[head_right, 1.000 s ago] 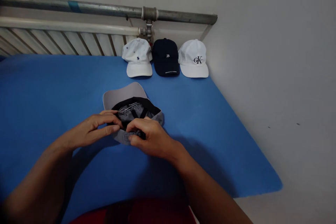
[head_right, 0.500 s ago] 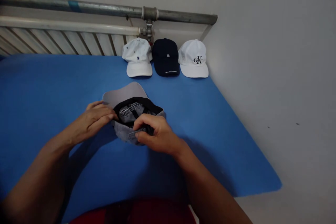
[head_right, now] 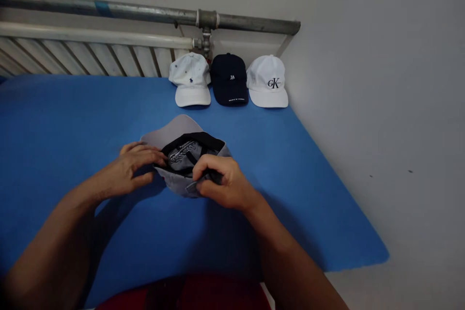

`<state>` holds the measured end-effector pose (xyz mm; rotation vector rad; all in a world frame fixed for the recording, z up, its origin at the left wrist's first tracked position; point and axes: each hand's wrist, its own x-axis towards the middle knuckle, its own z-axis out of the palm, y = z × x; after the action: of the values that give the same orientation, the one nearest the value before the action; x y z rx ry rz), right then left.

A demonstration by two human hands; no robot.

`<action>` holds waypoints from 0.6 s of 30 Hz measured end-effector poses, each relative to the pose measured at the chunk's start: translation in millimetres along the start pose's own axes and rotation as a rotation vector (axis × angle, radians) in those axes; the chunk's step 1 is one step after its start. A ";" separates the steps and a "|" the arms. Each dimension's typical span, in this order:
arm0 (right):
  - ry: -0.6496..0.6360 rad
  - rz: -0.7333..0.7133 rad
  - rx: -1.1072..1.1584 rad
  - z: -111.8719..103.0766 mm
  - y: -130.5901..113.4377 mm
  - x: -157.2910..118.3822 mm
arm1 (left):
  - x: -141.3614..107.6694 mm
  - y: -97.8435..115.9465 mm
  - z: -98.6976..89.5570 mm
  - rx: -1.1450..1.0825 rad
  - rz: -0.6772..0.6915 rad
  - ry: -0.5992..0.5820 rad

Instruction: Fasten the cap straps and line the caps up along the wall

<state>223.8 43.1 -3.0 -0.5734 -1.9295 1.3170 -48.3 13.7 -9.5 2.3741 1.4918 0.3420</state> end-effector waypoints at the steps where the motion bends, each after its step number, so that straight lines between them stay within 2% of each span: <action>1: 0.027 0.018 0.023 -2.0 0.1 -0.2 | 0.0 1.1 -0.4 -0.005 0.002 0.006; 5: 0.101 0.052 0.095 -8.6 -1.3 0.0 | 0.7 6.8 -3.1 -0.010 0.039 0.057; 10: 0.009 0.089 0.088 -9.3 -4.6 0.5 | 1.2 6.8 -2.7 0.058 0.048 0.178; 12: -0.058 0.065 0.069 -1.9 -4.8 0.7 | 1.8 3.1 -0.1 0.084 0.035 0.221; 15: -0.170 -0.057 -0.017 19.5 -2.5 -0.1 | 3.2 -3.3 4.3 0.102 0.012 0.283; 18: -0.277 -0.218 -0.277 44.4 2.3 -2.7 | 4.4 -7.7 7.7 0.108 -0.004 0.297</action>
<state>191.5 15.2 -15.7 -0.3098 -2.3504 1.0412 -49.9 19.7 -19.4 2.4883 1.6802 0.6537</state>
